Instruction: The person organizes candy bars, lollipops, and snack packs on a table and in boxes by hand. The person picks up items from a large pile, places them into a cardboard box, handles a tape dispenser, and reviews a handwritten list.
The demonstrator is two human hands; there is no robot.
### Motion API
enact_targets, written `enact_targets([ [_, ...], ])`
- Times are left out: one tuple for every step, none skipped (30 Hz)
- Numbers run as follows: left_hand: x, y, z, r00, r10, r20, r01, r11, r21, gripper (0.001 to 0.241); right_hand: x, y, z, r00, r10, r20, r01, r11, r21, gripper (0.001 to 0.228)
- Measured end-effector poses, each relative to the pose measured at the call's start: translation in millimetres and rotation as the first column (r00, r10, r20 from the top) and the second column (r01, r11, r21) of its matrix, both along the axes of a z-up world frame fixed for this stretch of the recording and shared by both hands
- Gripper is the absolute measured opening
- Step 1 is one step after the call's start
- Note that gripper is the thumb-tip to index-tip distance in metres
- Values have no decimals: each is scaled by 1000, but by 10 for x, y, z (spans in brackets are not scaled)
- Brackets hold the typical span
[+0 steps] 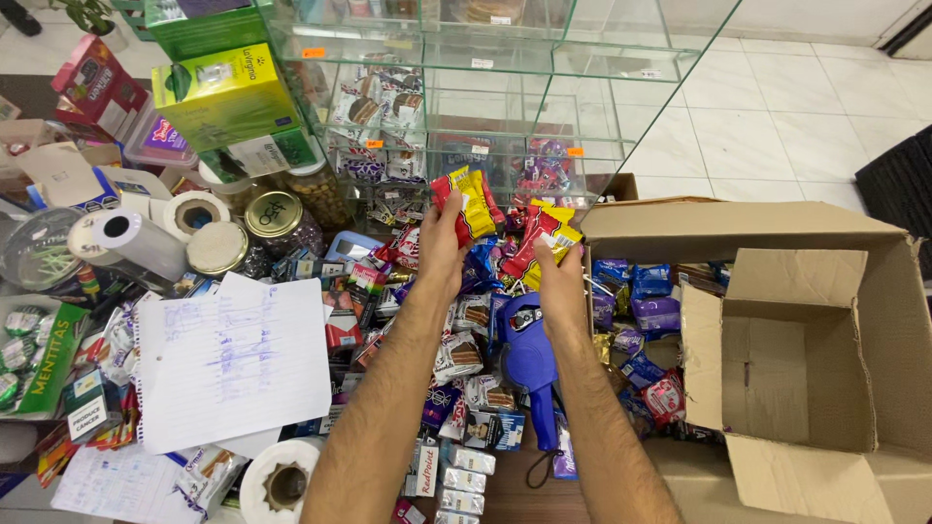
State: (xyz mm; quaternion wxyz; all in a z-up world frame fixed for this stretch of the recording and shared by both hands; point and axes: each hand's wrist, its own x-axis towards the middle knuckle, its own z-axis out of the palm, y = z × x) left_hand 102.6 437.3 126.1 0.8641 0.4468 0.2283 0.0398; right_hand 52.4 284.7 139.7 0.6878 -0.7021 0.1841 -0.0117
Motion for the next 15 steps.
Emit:
enact_targets([
  [55, -19, 14, 1000, -6, -2, 6, 1000, -2, 52, 10, -23, -19, 1000, -6, -2, 6, 1000, -2, 60],
  [107, -38, 29, 1000, -7, -9, 7, 999, 46, 58, 17, -45, -38, 1000, 2, -1, -2, 1000, 8, 60],
  [160, -51, 43, 1000, -6, -17, 8, 996, 93, 64, 27, -62, -57, 1000, 11, -1, -11, 1000, 16, 59],
  [259, -69, -14, 1000, -11, -19, 12, 996, 91, 64, 30, -58, -73, 1000, 6, -3, -6, 1000, 14, 59],
  [355, -88, -67, 1000, -10, -22, 13, 991, 134, 66, 32, -55, -86, 1000, 14, 8, -14, 999, 31, 57],
  [448, -108, -118, 1000, -9, -26, 14, 984, 176, 68, 31, -51, -96, 1000, 22, 20, -23, 999, 47, 56],
  [542, -113, -196, 1000, -14, -25, 18, 985, 172, 68, 12, -59, -72, 1000, 18, 20, -19, 999, 43, 56],
  [636, -121, -272, 1000, -2, -27, 7, 984, 178, 64, -7, -68, -45, 1000, 25, 13, -26, 999, 47, 55],
  [738, -137, -341, 1000, 8, -27, -3, 983, 186, 61, -21, -81, -15, 1000, 30, 6, -31, 998, 52, 55],
  [849, -152, -381, 1000, 2, -26, 3, 983, 183, 61, -2, -104, -13, 1000, 24, 8, -25, 999, 49, 55],
  [950, -175, -430, 999, 21, -40, -15, 987, 163, 61, 5, -130, -18, 999, 35, 9, -36, 998, 43, 55],
  [1050, -201, -481, 998, 41, -54, -33, 989, 143, 61, 12, -157, -26, 999, 47, 10, -47, 998, 37, 54],
  [1091, -203, -443, 998, 32, -57, -24, 990, 141, 61, 16, -198, -54, 999, 38, 6, -38, 999, 36, 54],
  [1130, -204, -407, 998, -5, -57, 14, 984, 175, 58, 18, -237, -83, 999, 52, 13, -53, 998, 47, 53],
  [1172, -181, -368, 998, -38, -56, 49, 976, 211, 55, 27, -258, -114, 997, 70, 21, -71, 996, 60, 52],
])
